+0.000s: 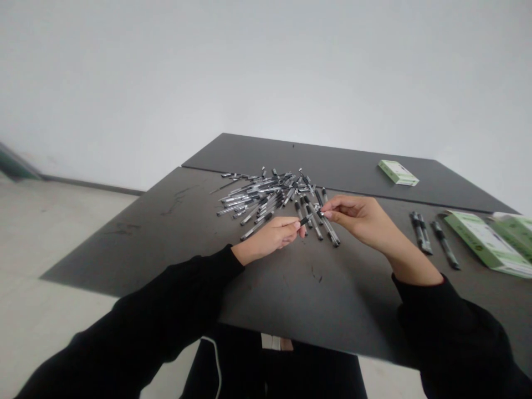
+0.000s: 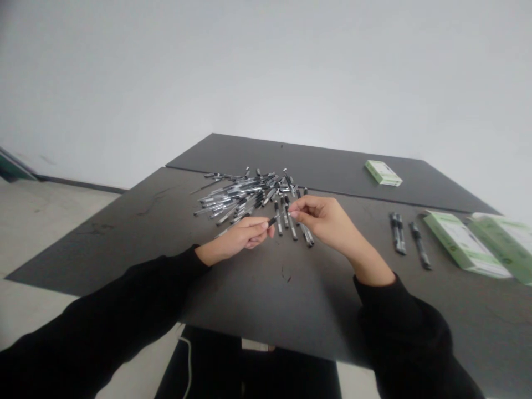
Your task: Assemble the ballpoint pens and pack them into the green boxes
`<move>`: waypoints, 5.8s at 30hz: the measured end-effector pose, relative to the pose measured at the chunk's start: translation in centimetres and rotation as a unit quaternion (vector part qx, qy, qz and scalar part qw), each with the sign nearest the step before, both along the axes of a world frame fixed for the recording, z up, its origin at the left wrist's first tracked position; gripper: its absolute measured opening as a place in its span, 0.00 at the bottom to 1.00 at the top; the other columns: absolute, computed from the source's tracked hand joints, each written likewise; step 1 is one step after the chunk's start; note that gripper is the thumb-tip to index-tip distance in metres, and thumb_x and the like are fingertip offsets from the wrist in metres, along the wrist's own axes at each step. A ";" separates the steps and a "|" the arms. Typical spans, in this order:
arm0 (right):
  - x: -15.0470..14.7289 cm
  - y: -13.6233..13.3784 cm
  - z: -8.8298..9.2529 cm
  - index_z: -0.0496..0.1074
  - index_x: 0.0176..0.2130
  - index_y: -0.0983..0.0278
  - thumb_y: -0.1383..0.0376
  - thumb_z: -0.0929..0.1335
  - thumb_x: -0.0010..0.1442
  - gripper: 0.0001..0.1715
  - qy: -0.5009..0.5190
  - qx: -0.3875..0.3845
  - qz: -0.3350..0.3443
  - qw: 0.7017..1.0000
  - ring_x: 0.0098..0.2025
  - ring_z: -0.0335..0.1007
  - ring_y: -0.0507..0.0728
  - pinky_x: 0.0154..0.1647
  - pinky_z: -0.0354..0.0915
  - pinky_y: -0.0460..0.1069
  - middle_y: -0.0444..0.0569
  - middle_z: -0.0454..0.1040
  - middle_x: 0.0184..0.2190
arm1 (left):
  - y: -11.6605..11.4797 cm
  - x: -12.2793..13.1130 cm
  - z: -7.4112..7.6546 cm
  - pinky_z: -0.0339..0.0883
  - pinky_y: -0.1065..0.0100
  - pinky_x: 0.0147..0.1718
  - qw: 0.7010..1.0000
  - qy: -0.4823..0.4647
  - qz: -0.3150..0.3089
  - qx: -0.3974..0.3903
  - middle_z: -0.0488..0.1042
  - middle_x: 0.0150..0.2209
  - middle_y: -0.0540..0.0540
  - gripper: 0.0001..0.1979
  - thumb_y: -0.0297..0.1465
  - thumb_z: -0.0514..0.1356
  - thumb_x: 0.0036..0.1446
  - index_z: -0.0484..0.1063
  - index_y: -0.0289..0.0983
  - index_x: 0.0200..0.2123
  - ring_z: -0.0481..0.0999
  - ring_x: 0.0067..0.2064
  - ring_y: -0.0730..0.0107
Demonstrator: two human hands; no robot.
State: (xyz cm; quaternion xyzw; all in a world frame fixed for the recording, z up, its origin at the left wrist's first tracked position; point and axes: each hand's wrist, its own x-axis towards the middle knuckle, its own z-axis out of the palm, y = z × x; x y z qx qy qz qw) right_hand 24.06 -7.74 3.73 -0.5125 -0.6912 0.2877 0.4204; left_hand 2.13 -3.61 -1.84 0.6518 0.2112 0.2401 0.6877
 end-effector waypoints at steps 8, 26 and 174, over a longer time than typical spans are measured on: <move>0.0 0.1 0.0 0.78 0.33 0.64 0.53 0.74 0.55 0.16 -0.019 0.003 -0.007 1.000 0.33 0.73 0.56 0.37 0.67 0.52 0.50 0.79 0.31 | -0.3 0.0 0.1 0.42 0.71 0.21 1.000 -0.003 -0.019 -0.003 0.51 0.21 0.58 0.17 0.42 0.52 0.64 0.66 0.34 0.33 0.48 0.21 0.78; 0.0 -0.4 0.3 0.78 0.33 0.65 0.53 0.74 0.54 0.17 -0.013 -0.015 -0.008 1.000 0.32 0.70 0.55 0.35 0.64 0.51 0.50 0.78 0.30 | -0.1 0.0 0.0 0.44 0.71 0.21 1.000 0.003 -0.022 0.018 0.52 0.21 0.57 0.16 0.41 0.51 0.65 0.66 0.34 0.34 0.49 0.21 0.78; -1.4 0.5 -4.4 0.79 0.32 0.64 0.60 0.78 0.49 0.12 0.403 0.046 -0.191 0.894 0.34 0.75 0.52 0.47 0.74 0.55 0.45 0.77 0.30 | 0.0 0.7 -0.8 0.54 0.71 0.25 0.979 0.103 0.133 0.113 0.70 0.25 0.50 0.15 0.39 0.56 0.61 0.73 0.35 0.28 0.60 0.24 0.77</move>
